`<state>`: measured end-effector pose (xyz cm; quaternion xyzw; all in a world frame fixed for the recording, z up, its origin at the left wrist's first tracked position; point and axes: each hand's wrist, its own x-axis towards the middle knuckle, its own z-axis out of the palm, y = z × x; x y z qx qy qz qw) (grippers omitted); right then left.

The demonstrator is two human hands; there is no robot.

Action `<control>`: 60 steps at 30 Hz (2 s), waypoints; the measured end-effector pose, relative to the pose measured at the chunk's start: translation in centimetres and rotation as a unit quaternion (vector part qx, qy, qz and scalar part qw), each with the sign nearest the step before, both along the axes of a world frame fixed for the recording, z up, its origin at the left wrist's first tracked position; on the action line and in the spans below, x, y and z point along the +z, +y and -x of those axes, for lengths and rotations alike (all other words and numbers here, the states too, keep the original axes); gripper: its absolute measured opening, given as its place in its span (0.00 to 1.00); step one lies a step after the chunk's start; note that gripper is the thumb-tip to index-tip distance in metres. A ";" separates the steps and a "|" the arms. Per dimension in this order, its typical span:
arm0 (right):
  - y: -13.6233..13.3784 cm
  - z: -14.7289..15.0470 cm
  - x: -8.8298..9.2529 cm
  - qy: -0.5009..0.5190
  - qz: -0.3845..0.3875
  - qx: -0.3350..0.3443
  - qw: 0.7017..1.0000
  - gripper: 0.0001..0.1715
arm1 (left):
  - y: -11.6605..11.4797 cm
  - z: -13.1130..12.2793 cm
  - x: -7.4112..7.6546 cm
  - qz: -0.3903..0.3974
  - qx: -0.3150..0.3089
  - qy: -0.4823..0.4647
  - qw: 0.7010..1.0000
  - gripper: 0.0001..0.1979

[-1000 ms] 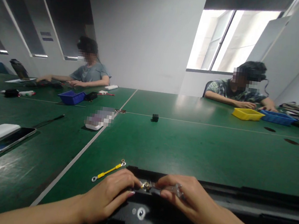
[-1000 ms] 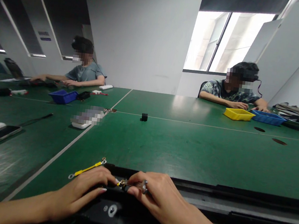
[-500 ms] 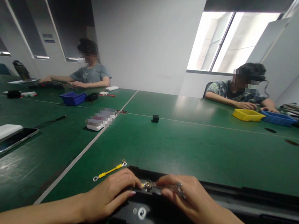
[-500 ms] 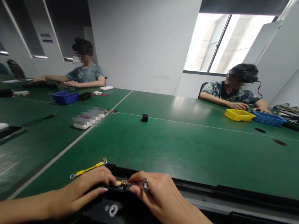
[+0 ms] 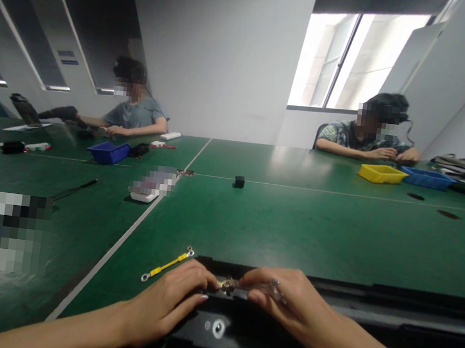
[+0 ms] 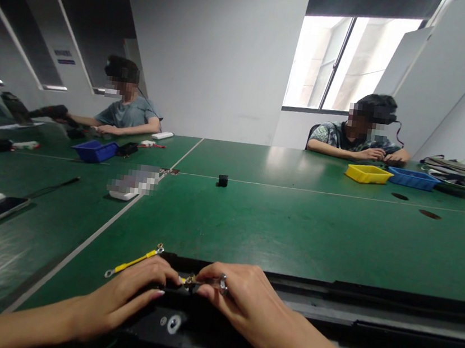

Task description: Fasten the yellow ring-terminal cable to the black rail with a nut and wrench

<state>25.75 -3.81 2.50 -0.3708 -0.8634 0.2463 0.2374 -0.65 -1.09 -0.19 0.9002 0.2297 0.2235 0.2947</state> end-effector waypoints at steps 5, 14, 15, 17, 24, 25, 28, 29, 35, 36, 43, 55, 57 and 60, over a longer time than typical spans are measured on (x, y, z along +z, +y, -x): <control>0.0 -0.1 -0.2 0.003 -0.010 -0.003 1.000 0.16 | 0.1 -0.1 0.0 0.000 0.001 0.003 1.000 0.10; 0.1 -0.2 -0.5 0.016 -0.031 -0.001 0.999 0.16 | -0.1 0.1 -0.1 0.009 0.001 0.011 1.000 0.10; 0.1 -0.2 -0.5 0.017 -0.031 -0.001 0.999 0.16 | -0.1 0.1 -0.1 0.008 0.001 0.012 1.000 0.09; 0.0 -0.2 -0.5 0.018 -0.028 0.001 0.999 0.16 | 0.0 0.1 0.0 0.004 0.002 0.011 1.000 0.10; 0.0 -0.2 -0.3 0.023 -0.028 0.010 0.999 0.15 | 0.1 0.1 -0.2 0.003 0.000 0.007 1.000 0.09; 0.0 -0.2 -0.3 0.025 -0.030 0.014 0.999 0.15 | 0.0 0.1 -0.2 0.003 -0.001 0.006 1.000 0.09; 0.1 -0.2 -0.4 0.028 -0.035 0.019 0.999 0.14 | 0.1 0.1 -0.2 0.002 0.000 0.007 1.000 0.09; 0.1 -0.2 -0.4 0.028 -0.035 0.018 0.999 0.14 | 0.1 0.1 -0.2 0.002 0.000 0.007 1.000 0.09; 0.2 -0.2 -0.4 0.032 -0.027 0.017 0.999 0.14 | 0.2 0.0 -0.1 0.007 0.000 0.008 1.000 0.10; 0.2 -0.2 -0.4 0.032 -0.027 0.018 0.999 0.14 | 0.1 0.0 -0.1 0.007 0.001 0.009 1.000 0.10; 0.2 -0.1 -0.2 0.027 -0.032 0.017 0.999 0.15 | 0.1 0.1 -0.3 0.001 0.001 0.007 1.000 0.10; 0.2 -0.1 -0.1 0.018 -0.030 0.014 0.999 0.15 | -0.1 0.1 -0.1 0.001 0.007 0.006 1.000 0.10; 0.2 -0.1 0.0 0.016 -0.029 0.011 0.999 0.16 | -0.1 0.1 -0.1 -0.001 0.007 0.008 1.000 0.10; 0.1 0.0 0.1 0.013 -0.026 0.009 1.000 0.16 | 0.0 0.1 -0.1 -0.004 0.007 0.008 1.000 0.10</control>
